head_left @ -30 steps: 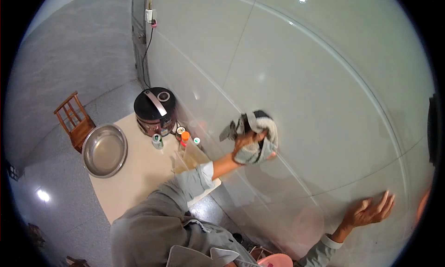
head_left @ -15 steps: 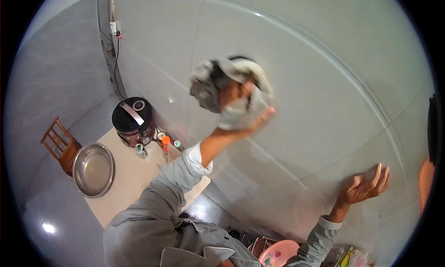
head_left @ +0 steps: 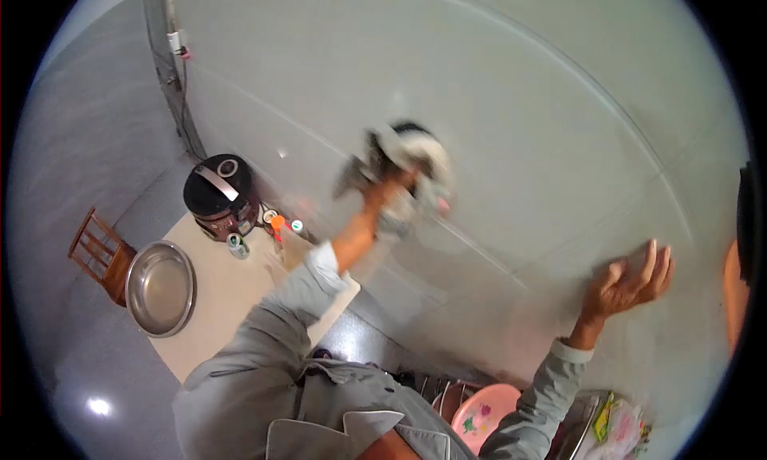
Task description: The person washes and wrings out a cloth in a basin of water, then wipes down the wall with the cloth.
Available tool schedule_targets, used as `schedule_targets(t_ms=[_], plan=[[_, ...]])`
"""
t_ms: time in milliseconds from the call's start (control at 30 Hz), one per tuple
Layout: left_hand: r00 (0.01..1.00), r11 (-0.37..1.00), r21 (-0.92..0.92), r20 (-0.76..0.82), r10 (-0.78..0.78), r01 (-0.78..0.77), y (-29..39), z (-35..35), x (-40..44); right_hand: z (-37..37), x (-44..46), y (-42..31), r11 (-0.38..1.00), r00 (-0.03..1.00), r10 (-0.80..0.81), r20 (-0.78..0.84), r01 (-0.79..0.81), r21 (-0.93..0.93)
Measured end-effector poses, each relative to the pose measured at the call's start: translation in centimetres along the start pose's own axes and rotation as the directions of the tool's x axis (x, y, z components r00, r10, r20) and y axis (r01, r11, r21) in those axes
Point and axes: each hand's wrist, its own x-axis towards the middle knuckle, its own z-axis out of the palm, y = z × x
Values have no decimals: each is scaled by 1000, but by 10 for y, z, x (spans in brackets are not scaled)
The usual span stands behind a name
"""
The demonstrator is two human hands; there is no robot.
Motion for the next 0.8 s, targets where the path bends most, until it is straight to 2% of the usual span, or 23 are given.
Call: schedule_targets(t_ms=[33, 67, 100, 133, 167, 267, 300, 367, 400, 433, 467, 500, 567, 600, 633, 700, 733, 767, 800], plan=[[991, 997, 25, -110, 73, -71, -7, -17, 15, 1, 0, 1, 1000, 1000, -4, -14, 4, 5], [962, 980, 127, -206, 178, -154, -10, -32, 27, 2, -1, 1, 1000, 1000, 6, -27, -6, 20], [768, 758, 530, -275, 578, -381, 34, -37, 35, 2, -1, 0, 1000, 1000, 9, -12, -9, -2], [707, 720, 634, -369, 603, -283, 26, -49, 41, 2, 0, -1, 1000, 1000, 6, -18, -6, 5], [782, 822, 537, -423, 457, -191, 13, -56, 42, 2, 0, -2, 1000, 1000, 3, -27, -2, 13], [764, 824, 523, -433, 478, -218, -7, -37, 30, 3, -3, 1, 1000, 1000, 20, -21, -20, 2], [755, 719, 680, -396, 524, -143, -14, -21, 17, 3, -3, 1, 1000, 999, 21, -28, -20, 22], [804, 632, 760, -280, 524, -147, -20, 15, -17, 3, -5, 3, 999, 999, 31, -18, -31, 17], [850, 681, 698, -204, 486, -221, -13, 37, -39, 3, -4, 0, 999, 999, 36, -19, -36, 2], [861, 637, 696, -54, 506, -331, -35, 54, -60, 2, -5, -1, 999, 999, 40, -19, -40, -11], [928, 725, 600, 88, 361, -339, -67, 72, -81, -1, -5, 0, 999, 999, 43, -12, -43, -7], [953, 808, 512, 225, 201, -291, -98, 91, -101, -1, -4, 0, 999, 999, 38, -20, -38, -13], [927, 857, 474, 375, 10, -201, -102, 107, -135, 4, -2, -2, 999, 998, 46, -40, -45, 25], [865, 602, 627, 420, 273, -494, -117, 107, -142, 4, -2, 2, 999, 999, 15, -52, -13, 40], [739, 223, 765, 434, 515, -605, -134, 108, -150, 4, -1, 3, 998, 998, -20, -65, 23, 51], [710, 186, 778, 410, 572, -600, -140, 98, -138, 1, -2, 2, 996, 998, -7, -65, 13, 85], [861, 468, 725, 386, 331, -505, -137, 88, -133, 1, -1, 4, 998, 998, -22, -50, 25, 57], [924, 742, 580, 357, 138, -335, -124, 73, -122, 1, -1, 5, 999, 999, -35, -38, 37, 30], [941, 977, 214, 327, -87, 15, -105, 52, -104, 2, -3, 5, 999, 998, -46, -32, 46, -4]])
